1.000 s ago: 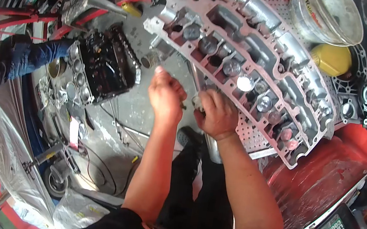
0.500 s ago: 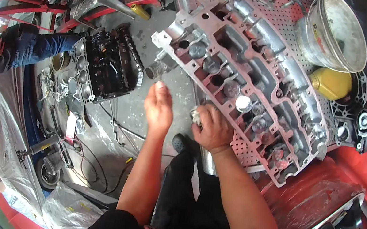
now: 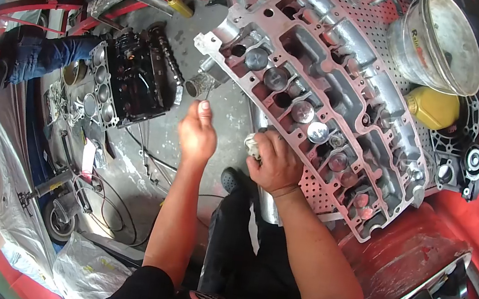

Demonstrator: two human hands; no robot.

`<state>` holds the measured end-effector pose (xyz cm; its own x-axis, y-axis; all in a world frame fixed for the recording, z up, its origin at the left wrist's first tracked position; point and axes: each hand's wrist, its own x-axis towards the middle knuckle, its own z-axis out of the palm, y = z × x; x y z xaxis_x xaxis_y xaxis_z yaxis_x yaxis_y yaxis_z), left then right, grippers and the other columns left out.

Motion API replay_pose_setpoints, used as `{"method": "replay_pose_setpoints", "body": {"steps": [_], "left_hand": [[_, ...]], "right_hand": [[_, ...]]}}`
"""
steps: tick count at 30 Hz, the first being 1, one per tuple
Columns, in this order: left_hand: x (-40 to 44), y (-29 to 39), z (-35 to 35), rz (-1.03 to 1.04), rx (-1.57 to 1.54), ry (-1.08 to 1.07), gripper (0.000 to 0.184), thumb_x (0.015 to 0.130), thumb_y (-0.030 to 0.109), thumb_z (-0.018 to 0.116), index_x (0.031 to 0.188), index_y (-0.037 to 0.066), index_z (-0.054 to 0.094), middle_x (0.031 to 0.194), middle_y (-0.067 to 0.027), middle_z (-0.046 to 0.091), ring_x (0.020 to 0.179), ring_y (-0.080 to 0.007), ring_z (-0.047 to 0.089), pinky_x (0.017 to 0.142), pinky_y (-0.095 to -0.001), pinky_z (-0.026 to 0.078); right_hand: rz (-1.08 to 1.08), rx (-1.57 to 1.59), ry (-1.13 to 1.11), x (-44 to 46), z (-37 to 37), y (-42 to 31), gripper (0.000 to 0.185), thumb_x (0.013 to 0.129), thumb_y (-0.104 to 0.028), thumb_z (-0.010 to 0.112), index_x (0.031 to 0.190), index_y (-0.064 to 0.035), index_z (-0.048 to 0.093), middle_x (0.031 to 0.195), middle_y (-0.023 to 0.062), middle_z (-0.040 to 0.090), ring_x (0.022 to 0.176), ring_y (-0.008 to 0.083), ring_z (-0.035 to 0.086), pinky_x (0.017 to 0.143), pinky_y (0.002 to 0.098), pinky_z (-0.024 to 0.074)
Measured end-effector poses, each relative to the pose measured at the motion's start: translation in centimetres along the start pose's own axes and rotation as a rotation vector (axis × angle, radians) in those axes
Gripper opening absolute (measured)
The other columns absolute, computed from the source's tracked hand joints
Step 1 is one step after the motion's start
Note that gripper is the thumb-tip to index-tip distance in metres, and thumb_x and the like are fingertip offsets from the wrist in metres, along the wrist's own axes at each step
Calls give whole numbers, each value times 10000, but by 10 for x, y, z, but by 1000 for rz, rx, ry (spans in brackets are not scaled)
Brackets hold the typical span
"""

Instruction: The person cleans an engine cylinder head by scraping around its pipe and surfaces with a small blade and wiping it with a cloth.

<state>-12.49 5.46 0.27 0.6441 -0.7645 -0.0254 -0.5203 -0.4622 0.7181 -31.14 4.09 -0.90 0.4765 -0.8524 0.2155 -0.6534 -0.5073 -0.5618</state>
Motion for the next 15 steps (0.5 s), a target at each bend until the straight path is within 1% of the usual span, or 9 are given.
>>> {"method": "replay_pose_setpoints", "body": {"steps": [2, 4, 6, 7, 10, 11, 14, 15], "left_hand": [[3, 3, -1, -86, 3, -163, 339, 1044, 303, 436, 899, 20, 551, 711, -254, 605, 688, -487, 587, 634, -540, 439], [13, 5, 3, -62, 5, -158, 337, 1043, 302, 438, 903, 19, 555, 726, -260, 612, 706, -488, 594, 645, -544, 443], [6, 1, -4, -62, 39, -178, 333, 1041, 299, 442, 911, 18, 562, 755, -272, 625, 742, -491, 608, 668, -551, 452], [0, -1, -12, -72, 48, -174, 333, 1041, 299, 442, 911, 18, 562, 755, -272, 625, 742, -491, 608, 668, -551, 452], [5, 6, -11, -8, 113, -199, 358, 1044, 331, 440, 914, 23, 569, 728, -279, 616, 739, -500, 608, 650, -555, 456], [5, 11, -15, -61, 60, -171, 378, 1048, 345, 427, 908, 26, 575, 723, -282, 615, 725, -505, 606, 640, -558, 455], [10, 9, 0, -102, 22, -146, 397, 1047, 360, 426, 900, 23, 576, 724, -282, 617, 724, -505, 605, 634, -561, 451], [9, 11, 2, -89, 53, -182, 417, 1050, 353, 427, 870, 9, 577, 708, -261, 618, 710, -481, 617, 638, -545, 449]], "right_hand": [[-23, 5, 30, 3, 3, 2, 431, 673, -196, 726, 1090, -142, 632, 1053, 57, 622, 897, 274, 647, 762, 388, 530], [-27, -3, 39, 12, 2, 7, 425, 677, -194, 723, 1089, -138, 633, 1052, 56, 622, 893, 275, 649, 759, 387, 533], [-4, 6, 6, 3, 1, 1, 414, 685, -190, 718, 1087, -130, 637, 1049, 55, 624, 887, 275, 653, 753, 385, 539], [-14, 15, 34, 2, 5, 1, 410, 686, -185, 718, 1083, -124, 635, 1043, 58, 626, 865, 276, 654, 744, 382, 541], [-43, 27, 66, 5, 3, 2, 411, 691, -182, 717, 1088, -125, 626, 1048, 60, 624, 856, 280, 652, 745, 384, 540], [-35, 18, 46, 4, 2, 2, 411, 689, -183, 720, 1086, -129, 627, 1049, 57, 623, 854, 281, 648, 737, 388, 536], [-14, 36, 42, 2, 3, 1, 416, 684, -183, 722, 1086, -133, 628, 1042, 56, 621, 850, 281, 647, 732, 392, 532], [-26, 30, 58, 0, 7, 4, 429, 679, -185, 726, 1093, -134, 628, 1043, 58, 621, 849, 284, 644, 734, 400, 527]]}}
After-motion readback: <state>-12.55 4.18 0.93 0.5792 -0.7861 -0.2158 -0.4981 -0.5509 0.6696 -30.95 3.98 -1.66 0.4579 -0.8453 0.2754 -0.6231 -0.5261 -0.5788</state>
